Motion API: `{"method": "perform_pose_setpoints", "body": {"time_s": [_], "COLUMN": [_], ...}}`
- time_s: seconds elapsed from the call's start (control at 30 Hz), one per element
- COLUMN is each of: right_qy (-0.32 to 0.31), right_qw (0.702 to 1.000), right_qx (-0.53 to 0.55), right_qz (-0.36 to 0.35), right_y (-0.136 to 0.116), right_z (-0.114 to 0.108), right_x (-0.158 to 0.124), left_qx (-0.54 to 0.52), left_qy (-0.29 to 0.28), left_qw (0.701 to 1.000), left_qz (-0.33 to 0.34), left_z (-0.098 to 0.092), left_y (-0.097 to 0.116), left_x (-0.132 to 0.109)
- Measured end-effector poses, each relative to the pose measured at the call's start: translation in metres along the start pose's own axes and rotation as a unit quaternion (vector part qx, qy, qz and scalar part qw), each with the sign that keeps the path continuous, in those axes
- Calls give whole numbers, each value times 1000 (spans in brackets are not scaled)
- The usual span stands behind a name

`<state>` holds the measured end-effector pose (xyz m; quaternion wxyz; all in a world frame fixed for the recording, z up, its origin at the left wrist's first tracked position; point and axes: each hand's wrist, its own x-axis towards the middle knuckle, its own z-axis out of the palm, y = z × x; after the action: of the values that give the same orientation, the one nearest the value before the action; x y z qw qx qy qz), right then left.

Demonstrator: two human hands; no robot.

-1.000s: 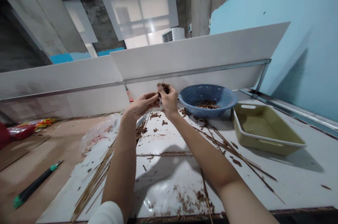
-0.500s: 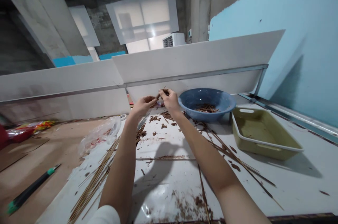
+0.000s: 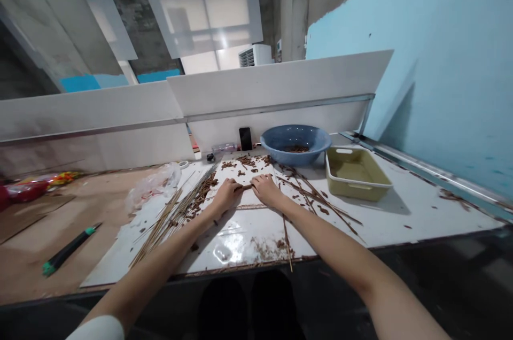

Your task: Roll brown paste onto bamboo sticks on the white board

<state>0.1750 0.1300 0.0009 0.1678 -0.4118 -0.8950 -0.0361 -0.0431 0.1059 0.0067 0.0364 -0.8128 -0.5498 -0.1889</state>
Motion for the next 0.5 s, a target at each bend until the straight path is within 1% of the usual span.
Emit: {"method": "perform_pose_setpoints", "body": {"time_s": [0.03, 0.1, 0.17, 0.23, 0.33, 0.37, 0.43, 0.5], "right_qy": [-2, 13, 34, 18, -41, -52, -54, -47], "right_qw": [1000, 999, 998, 997, 994, 994, 995, 996], "right_qx": [-7, -21, -19, -11, -15, -16, -12, -2], "right_qz": [-2, -20, -47, -69, -98, -99, -88, -71], "right_y": [-1, -6, -13, -19, -24, -24, -24, -25], "right_z": [5, 10, 10, 8, 5, 4, 2, 1], "right_x": [-3, -5, -6, -8, -13, -14, -15, -14], "left_qx": [4, 18, 41, 68, 98, 104, 112, 116], "left_qy": [13, 41, 51, 31, -35, -51, -65, -65], "left_qw": [1000, 999, 998, 997, 994, 993, 990, 990], "left_qz": [-2, 0, 6, 4, -24, -36, -47, -47], "left_z": [3, 6, 9, 12, 17, 19, 20, 19], "left_y": [-2, -3, 3, 13, 28, 32, 37, 38], "left_x": [-6, -13, -15, -19, -28, -31, -36, -37]}}
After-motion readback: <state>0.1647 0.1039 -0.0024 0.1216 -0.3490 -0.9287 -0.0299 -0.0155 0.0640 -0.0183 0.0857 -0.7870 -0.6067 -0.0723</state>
